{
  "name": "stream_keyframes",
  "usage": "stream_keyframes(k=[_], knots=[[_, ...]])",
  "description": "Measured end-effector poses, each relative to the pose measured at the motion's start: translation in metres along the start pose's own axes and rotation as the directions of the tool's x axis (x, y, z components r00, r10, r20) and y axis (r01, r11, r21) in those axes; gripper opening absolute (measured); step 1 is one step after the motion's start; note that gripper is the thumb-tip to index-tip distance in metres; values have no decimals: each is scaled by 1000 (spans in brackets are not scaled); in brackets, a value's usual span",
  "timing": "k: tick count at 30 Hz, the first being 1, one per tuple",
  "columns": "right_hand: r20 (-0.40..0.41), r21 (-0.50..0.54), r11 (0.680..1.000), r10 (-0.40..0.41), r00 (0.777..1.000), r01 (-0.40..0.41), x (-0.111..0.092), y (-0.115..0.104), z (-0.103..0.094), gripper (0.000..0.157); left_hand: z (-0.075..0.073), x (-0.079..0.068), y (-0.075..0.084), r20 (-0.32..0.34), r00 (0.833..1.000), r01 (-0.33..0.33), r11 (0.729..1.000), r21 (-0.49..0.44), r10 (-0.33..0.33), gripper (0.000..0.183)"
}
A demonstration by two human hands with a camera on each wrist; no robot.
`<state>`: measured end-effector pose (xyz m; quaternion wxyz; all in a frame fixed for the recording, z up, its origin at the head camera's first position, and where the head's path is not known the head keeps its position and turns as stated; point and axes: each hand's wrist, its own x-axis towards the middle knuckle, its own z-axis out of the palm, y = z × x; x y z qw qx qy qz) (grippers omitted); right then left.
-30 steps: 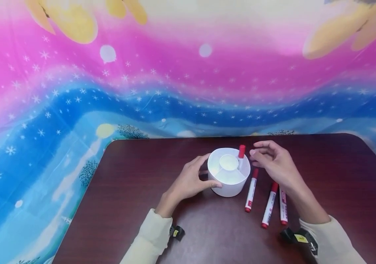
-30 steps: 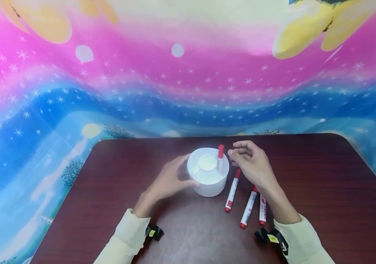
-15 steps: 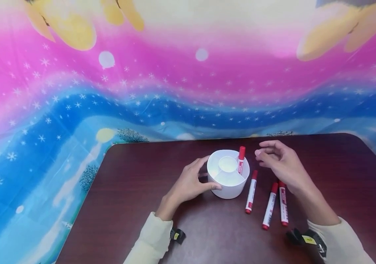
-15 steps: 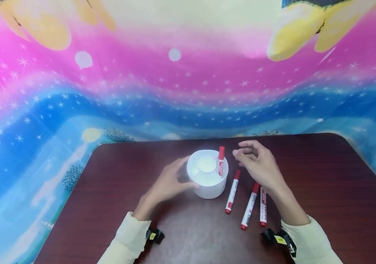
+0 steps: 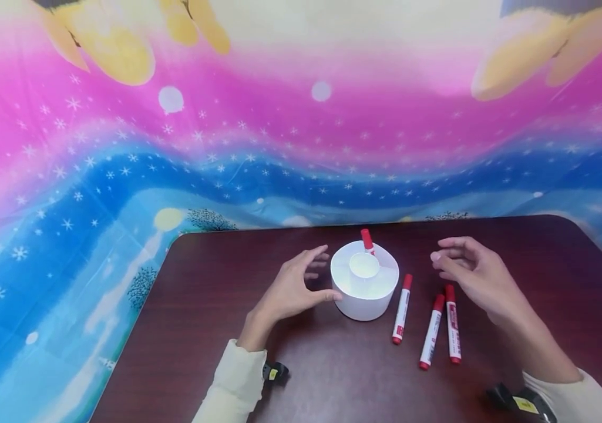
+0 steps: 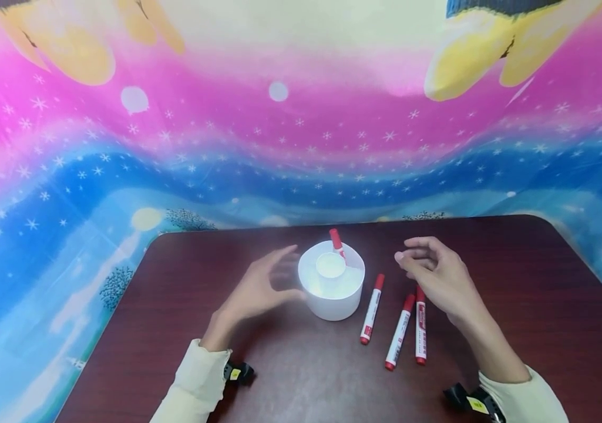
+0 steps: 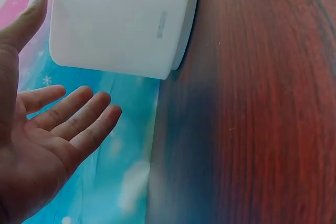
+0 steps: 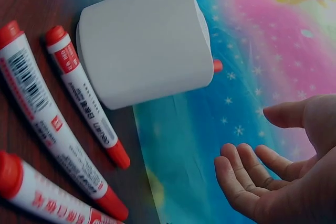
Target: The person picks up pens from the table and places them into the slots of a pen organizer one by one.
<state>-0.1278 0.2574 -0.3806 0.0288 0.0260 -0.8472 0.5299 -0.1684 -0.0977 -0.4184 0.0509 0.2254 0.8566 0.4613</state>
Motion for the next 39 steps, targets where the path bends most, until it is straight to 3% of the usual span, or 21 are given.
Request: stream_keyframes(k=[20, 31, 39], knots=[[27, -47, 995, 85, 996, -84, -23, 29, -16, 52, 8, 1, -1, 17, 999, -29, 1000, -11, 29, 102], [24, -42, 991, 129, 991, -128, -32, 42, -18, 58, 14, 1, -3, 18, 1000, 6, 1000, -3, -6, 101], [47, -62, 978, 203, 978, -200, -37, 47, -20, 64, 17, 3, -2, 16, 999, -31, 999, 18, 31, 99]])
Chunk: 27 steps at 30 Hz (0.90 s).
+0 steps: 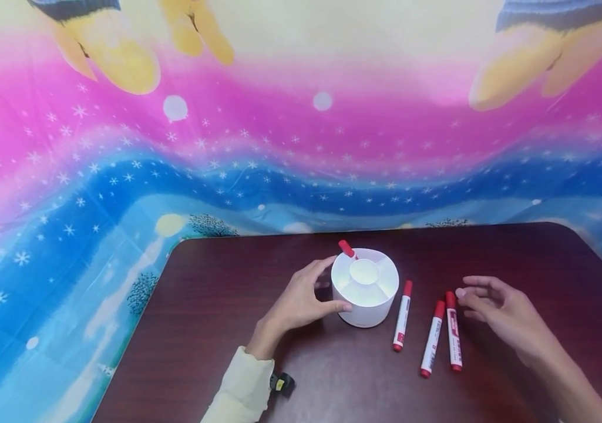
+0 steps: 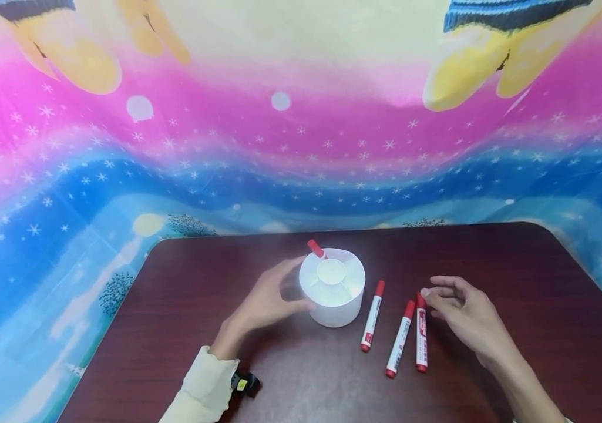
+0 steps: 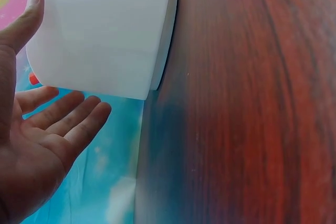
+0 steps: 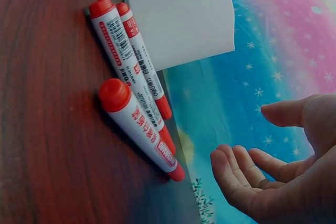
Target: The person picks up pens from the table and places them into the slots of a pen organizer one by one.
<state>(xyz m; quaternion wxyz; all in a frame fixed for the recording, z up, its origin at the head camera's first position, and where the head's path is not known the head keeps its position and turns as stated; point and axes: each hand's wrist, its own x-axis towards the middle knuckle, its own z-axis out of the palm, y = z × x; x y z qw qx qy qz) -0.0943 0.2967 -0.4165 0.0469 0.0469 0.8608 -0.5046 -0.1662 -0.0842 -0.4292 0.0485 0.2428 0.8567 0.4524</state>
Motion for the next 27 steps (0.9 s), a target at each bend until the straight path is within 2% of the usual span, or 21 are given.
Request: stream_keyframes(k=[7, 15, 19, 27], knots=[[20, 14, 999, 39, 999, -40, -4, 11, 3, 65, -1, 0, -1, -5, 1000, 6, 1000, 24, -6, 100], [20, 19, 999, 26, 999, -27, -7, 23, 4, 61, -3, -1, -1, -15, 1000, 5, 1000, -2, -5, 98], [29, 14, 998, 59, 998, -60, -7, 27, 5, 65, -1, -1, 0, -15, 1000, -9, 1000, 6, 9, 91], [55, 13, 994, 106, 993, -107, -7, 35, 8, 70, 1, 0, -1, -18, 1000, -16, 1000, 23, 17, 95]])
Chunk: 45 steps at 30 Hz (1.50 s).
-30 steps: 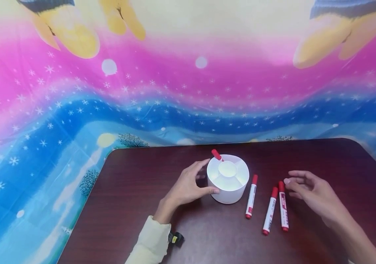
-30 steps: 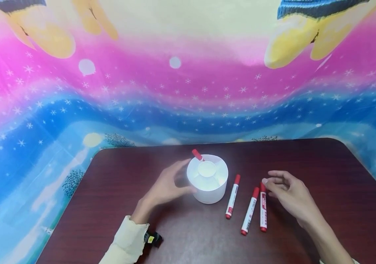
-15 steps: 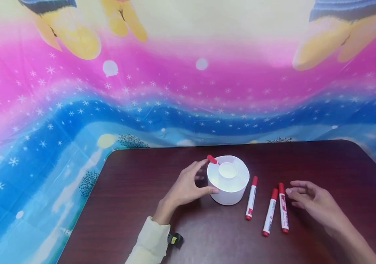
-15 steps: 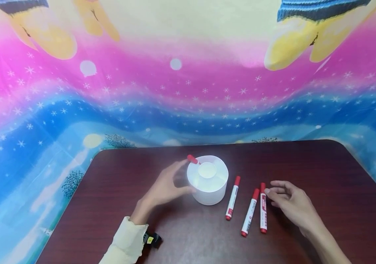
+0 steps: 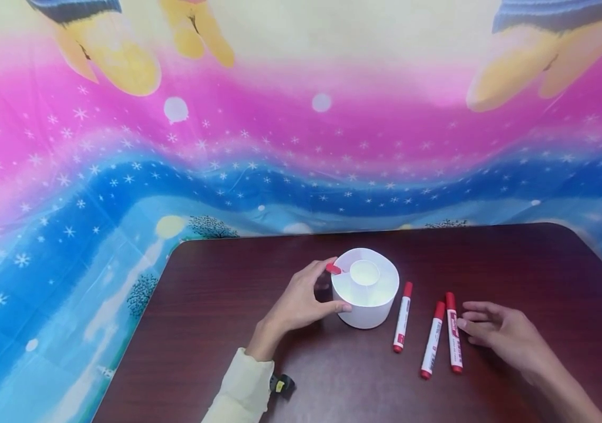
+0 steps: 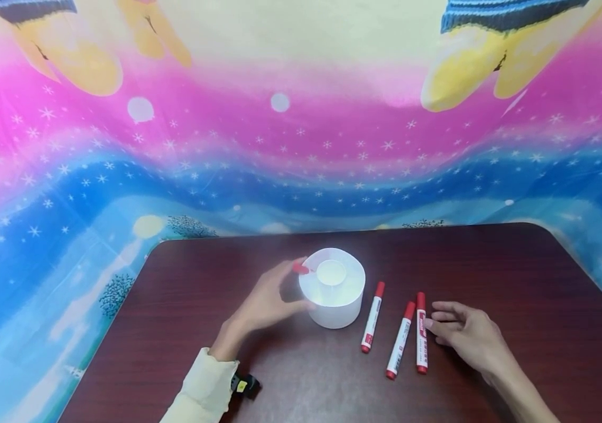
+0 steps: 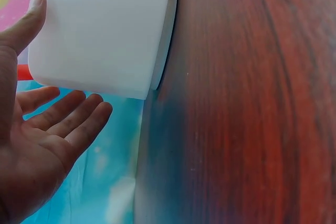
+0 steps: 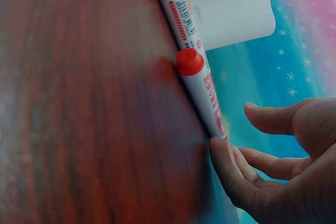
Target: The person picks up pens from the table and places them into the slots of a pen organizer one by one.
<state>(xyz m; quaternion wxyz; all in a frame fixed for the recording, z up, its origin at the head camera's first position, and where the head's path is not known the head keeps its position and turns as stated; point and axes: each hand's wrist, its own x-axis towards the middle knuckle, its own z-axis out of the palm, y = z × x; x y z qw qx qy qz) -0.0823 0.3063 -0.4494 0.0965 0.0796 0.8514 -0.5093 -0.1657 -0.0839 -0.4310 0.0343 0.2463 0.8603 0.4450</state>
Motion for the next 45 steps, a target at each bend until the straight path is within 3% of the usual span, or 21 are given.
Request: stream_keyframes(k=[15, 30, 38, 45], knots=[[-21, -238, 969, 62, 998, -65, 13, -13, 9, 86, 2, 0, 1, -1, 1000, 4, 1000, -15, -4, 92], [-1, -189, 979, 78, 997, -77, 16, -12, 6, 62, -6, 0, -4, 2, 1000, 17, 1000, -17, -17, 100], [-6, -146, 988, 57, 998, -57, 17, -16, 2, 62, -11, -2, -2, 8, 1000, 10, 996, -89, -9, 96], [-9, -118, 992, 46, 999, -47, 18, -21, 0, 60, -8, -2, 2, 22, 999, 31, 998, -58, -29, 93]])
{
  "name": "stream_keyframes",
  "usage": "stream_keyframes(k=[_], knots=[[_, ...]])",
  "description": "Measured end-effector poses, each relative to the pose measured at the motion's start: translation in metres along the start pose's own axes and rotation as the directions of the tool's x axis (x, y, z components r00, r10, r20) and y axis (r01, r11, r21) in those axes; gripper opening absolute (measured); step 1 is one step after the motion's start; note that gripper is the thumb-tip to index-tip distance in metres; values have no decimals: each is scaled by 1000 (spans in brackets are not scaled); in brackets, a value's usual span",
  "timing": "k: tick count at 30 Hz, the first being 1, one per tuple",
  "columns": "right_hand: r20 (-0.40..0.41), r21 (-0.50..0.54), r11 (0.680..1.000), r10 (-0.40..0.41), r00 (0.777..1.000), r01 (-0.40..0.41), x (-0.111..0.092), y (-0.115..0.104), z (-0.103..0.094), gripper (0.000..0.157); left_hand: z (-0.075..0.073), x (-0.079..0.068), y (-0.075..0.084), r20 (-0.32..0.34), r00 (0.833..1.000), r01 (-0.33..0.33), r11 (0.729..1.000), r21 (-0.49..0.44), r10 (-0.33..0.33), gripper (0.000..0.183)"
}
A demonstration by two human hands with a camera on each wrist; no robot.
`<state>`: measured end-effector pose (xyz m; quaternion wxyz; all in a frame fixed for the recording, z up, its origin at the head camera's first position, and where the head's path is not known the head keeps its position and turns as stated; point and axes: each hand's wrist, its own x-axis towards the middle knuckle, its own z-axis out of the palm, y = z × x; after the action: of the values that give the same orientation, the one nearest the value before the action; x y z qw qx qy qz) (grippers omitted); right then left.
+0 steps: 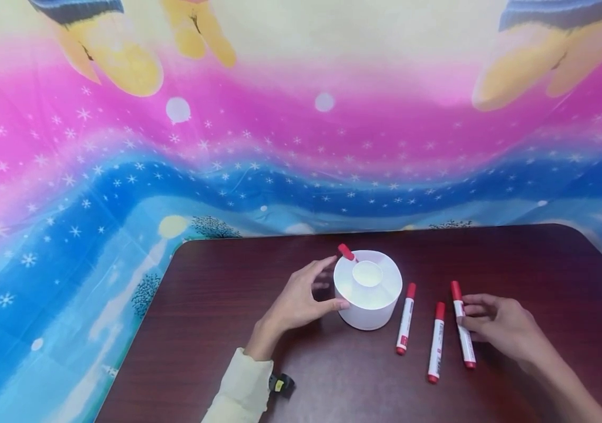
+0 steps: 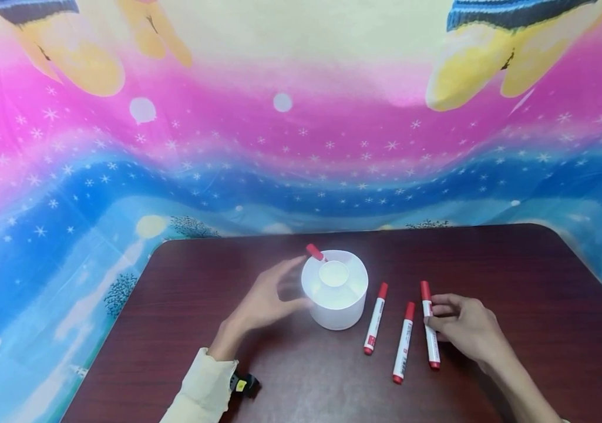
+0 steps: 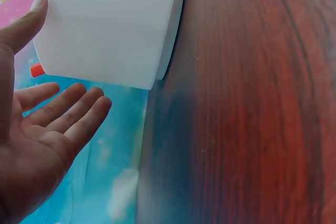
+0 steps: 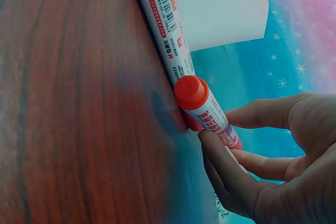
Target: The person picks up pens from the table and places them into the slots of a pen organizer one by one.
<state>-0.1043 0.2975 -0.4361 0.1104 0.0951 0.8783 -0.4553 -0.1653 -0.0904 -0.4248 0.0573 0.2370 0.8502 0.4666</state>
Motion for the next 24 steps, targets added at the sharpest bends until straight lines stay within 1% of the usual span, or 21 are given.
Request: stream_keyframes(k=[4, 12, 24], knots=[[3, 13, 1000, 0, 1000, 0, 0, -1, -1, 60, 2, 1, -1, 3, 1000, 1, 1000, -2, -1, 89], [4, 37, 998, -58, 998, 58, -1, -6, -4, 64, 3, 1, -2, 0, 1000, 3, 1000, -7, -3, 85], [57, 97, 994, -57, 997, 51, 4, -21, -3, 74, 4, 2, -3, 4, 1000, -2, 1000, -16, 2, 85]])
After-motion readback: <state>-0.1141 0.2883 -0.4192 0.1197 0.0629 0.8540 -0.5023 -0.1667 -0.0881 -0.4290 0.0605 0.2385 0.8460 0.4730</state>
